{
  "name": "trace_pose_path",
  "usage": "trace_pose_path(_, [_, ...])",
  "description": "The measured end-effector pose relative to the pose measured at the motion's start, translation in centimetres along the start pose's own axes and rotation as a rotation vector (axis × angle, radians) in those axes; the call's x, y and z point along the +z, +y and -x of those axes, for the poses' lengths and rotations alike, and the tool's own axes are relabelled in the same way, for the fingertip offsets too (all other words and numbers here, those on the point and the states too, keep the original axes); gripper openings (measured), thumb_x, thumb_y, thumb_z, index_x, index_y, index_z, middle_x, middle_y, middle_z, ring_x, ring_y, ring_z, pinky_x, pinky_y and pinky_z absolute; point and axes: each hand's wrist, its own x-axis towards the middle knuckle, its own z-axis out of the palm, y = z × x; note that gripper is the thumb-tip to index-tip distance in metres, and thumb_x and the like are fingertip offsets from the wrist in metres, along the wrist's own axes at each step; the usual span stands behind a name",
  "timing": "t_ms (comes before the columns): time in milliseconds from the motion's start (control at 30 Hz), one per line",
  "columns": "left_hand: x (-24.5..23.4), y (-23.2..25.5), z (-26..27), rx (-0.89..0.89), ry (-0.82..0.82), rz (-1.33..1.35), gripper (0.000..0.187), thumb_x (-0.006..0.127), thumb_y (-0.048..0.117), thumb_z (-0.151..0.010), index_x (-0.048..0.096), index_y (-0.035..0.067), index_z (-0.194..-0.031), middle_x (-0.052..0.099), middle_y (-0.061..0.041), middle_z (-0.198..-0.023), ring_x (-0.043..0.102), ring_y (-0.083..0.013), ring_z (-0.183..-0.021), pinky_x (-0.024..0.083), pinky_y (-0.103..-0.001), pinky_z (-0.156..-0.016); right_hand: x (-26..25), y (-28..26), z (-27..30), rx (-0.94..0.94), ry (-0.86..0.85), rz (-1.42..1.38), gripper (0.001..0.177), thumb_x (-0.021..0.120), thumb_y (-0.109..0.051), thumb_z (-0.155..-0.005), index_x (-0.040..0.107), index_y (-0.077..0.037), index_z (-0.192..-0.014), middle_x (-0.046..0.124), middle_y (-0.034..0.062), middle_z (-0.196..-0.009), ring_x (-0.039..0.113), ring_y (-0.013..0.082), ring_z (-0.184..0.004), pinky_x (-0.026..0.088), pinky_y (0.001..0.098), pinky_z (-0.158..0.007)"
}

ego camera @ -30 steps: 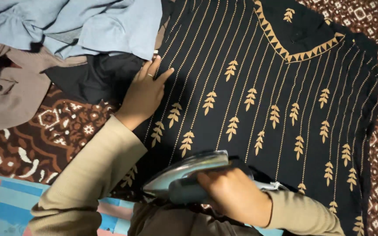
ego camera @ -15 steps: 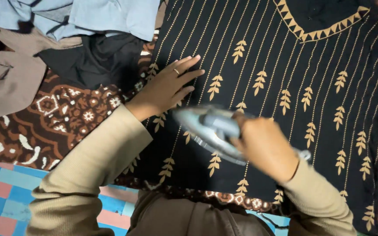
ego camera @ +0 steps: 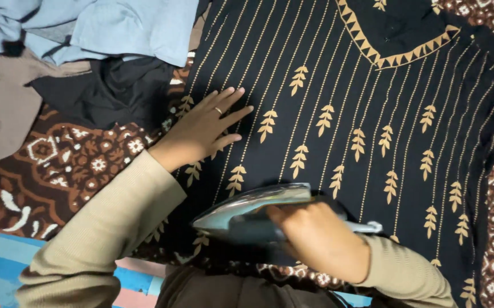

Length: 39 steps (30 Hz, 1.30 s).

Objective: Ironing a black patterned garment and then folding it neatly

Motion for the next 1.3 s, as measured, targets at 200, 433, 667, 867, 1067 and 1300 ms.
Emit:
trace_pose_path(200, [-0.1, -0.3, 0.1, 0.039, 0.028, 0.017, 0.061, 0.054, 0.042, -0.103, 0.042, 0.011, -0.155, 0.031, -0.019, -0.165, 0.028, -0.0388, -0.153, 0.025, -0.052, -0.123, 0.7, -1.4, -0.4, -0.067, -0.12, -0.031, 0.035, 0.073, -0.013, -0.07, 0.066, -0.004, -0.102, 0.071, 0.0139, -0.079, 0.071, 0.0344, -0.072, 0.056, 0.0433, -0.063])
trace_pose_path(433, [-0.2, -0.5, -0.2, 0.033, 0.036, 0.023, 0.057, 0.054, 0.036, -0.104, 0.044, 0.01, -0.154, 0.032, -0.02, -0.164, 0.03, -0.039, -0.151, 0.026, -0.051, -0.122, -0.1, 3.1, -1.0, -0.217, 0.166, 0.066, 0.04, 0.067, -0.007, -0.07, 0.07, -0.004, -0.11, 0.072, 0.0128, -0.086, 0.072, 0.0285, -0.073, 0.058, 0.0366, -0.064])
trace_pose_path(667, [0.3, -1.2, 0.0, -0.035, 0.093, 0.275, 0.052, 0.052, 0.023, -0.108, 0.041, 0.0, -0.153, 0.036, -0.018, -0.164, 0.033, -0.0341, -0.154, 0.029, -0.046, -0.124, -4.1, 10.5, -2.8, 0.305, 0.347, 0.419, 0.03, 0.076, -0.023, -0.076, 0.076, -0.011, -0.104, 0.069, 0.0192, -0.067, 0.07, 0.0374, -0.061, 0.057, 0.0475, -0.062])
trace_pose_path(867, [0.0, -1.0, 0.4, -0.007, 0.065, 0.155, 0.056, 0.057, 0.03, -0.105, 0.043, 0.002, -0.152, 0.037, -0.016, -0.163, 0.031, -0.0332, -0.153, 0.028, -0.045, -0.124, -6.3, 18.0, -1.2, 0.558, 0.558, 0.405, 0.03, 0.078, -0.022, -0.085, 0.076, -0.003, -0.108, 0.071, 0.0244, -0.082, 0.071, 0.0417, -0.075, 0.057, 0.0486, -0.075])
trace_pose_path(1067, [0.0, -0.9, 0.2, -0.008, 0.052, 0.124, 0.06, 0.059, 0.032, -0.103, 0.042, 0.003, -0.152, 0.035, -0.015, -0.163, 0.03, -0.0336, -0.152, 0.026, -0.047, -0.123, -9.0, 19.0, 0.9, 0.456, 0.247, 0.02, 0.034, 0.077, -0.025, -0.082, 0.074, 0.001, -0.105, 0.075, 0.0163, -0.073, 0.072, 0.0255, -0.06, 0.057, 0.0387, -0.063])
trace_pose_path(1300, [-0.4, -0.8, 0.0, -0.016, 0.04, 0.133, 0.062, 0.061, 0.032, -0.101, 0.042, 0.003, -0.152, 0.034, -0.015, -0.163, 0.029, -0.0323, -0.153, 0.026, -0.046, -0.124, -10.0, 18.1, 0.6, 0.64, 0.203, -0.17, 0.032, 0.076, -0.026, -0.089, 0.074, 0.0, -0.109, 0.073, 0.0206, -0.067, 0.068, 0.0231, -0.052, 0.054, 0.0362, -0.057])
